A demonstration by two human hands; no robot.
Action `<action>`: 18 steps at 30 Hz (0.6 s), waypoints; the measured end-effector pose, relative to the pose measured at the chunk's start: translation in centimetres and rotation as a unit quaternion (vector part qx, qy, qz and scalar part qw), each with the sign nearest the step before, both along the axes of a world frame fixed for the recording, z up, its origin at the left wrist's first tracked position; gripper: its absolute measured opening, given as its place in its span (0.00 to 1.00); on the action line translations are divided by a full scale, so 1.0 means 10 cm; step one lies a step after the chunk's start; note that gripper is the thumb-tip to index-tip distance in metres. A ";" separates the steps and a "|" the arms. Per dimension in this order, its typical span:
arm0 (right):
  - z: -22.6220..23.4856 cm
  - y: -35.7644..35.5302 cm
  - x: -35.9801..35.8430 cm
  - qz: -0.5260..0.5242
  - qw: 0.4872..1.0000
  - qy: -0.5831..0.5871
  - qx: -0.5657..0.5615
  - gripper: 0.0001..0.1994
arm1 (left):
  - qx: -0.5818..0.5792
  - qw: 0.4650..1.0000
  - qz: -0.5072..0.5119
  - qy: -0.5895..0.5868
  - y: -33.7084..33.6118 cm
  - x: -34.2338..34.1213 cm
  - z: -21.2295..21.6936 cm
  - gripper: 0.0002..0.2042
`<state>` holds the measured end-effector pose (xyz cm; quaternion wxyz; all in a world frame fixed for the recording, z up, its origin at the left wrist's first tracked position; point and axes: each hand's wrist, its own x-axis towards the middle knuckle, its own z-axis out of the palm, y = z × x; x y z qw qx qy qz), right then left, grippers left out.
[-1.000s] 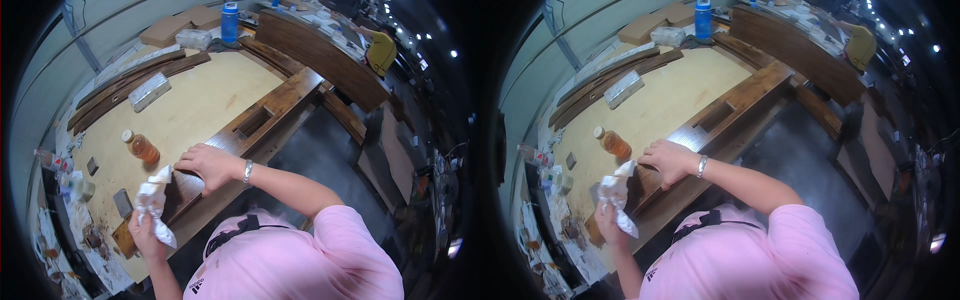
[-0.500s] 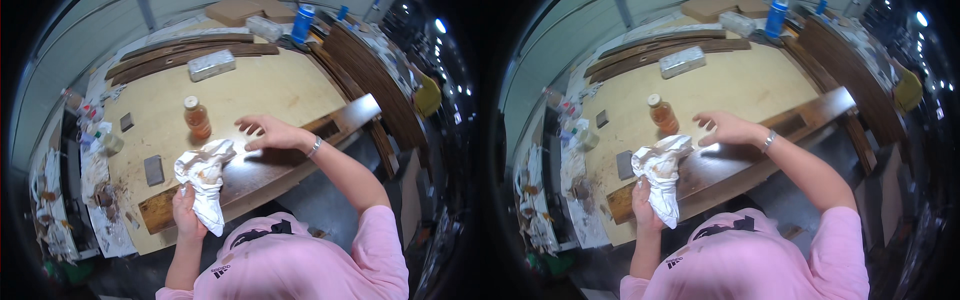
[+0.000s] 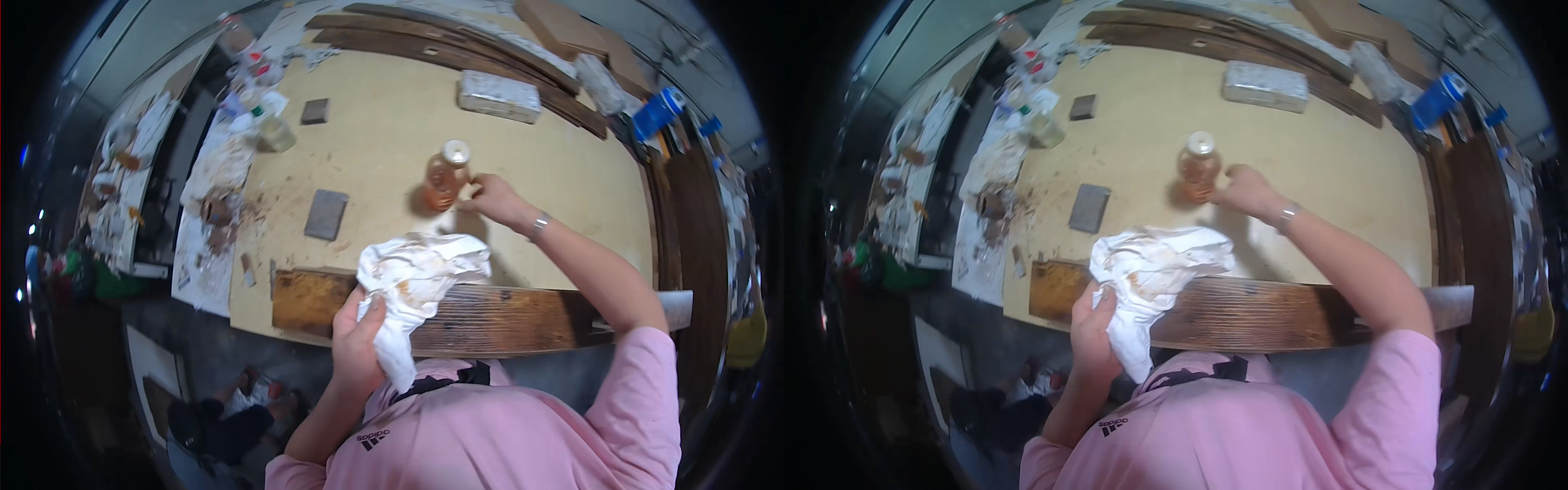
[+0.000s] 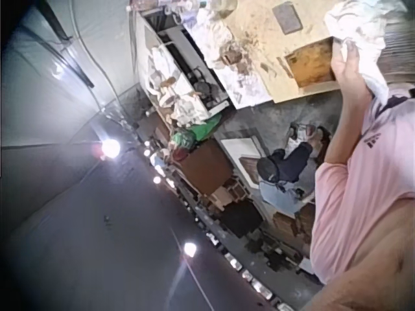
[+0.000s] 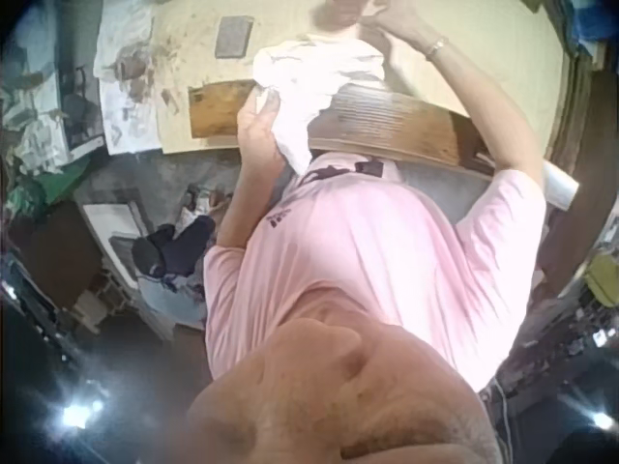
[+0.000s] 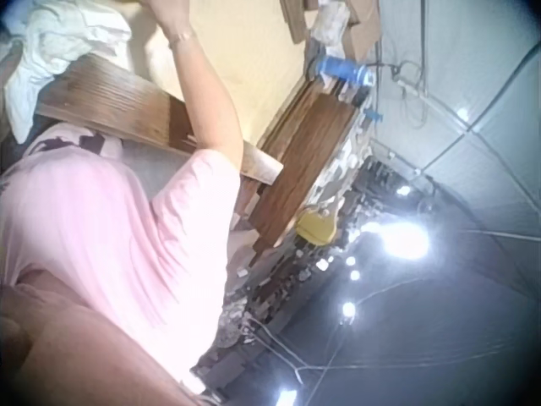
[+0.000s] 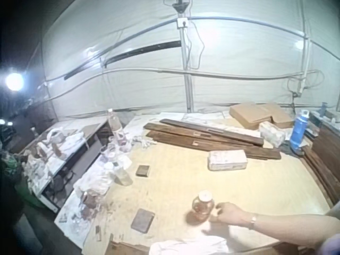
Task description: The person sands a wooden board using a sanding block, pours liquid from a bottle onto a cloth, and wipes down the wooden board with the cloth.
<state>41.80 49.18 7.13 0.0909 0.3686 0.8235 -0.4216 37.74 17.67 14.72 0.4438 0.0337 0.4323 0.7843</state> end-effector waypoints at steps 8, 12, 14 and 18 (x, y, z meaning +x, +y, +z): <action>1.23 -1.25 0.54 0.013 0.877 0.304 -0.372 0.18 | -0.031 0.880 -0.085 0.465 0.09 -0.02 0.21 0.21; 1.24 -1.46 0.96 -0.001 0.923 0.320 -0.214 0.11 | 0.023 0.945 0.075 0.316 -0.30 -0.60 0.12 0.10; 1.29 -1.56 1.26 -0.039 0.924 0.340 -0.171 0.10 | -0.213 0.866 0.180 0.416 -0.59 -1.13 -0.21 0.07; 1.21 -1.93 1.71 -0.102 0.924 0.348 -0.125 0.13 | -0.468 0.653 0.124 0.583 -1.33 -1.77 -1.43 0.10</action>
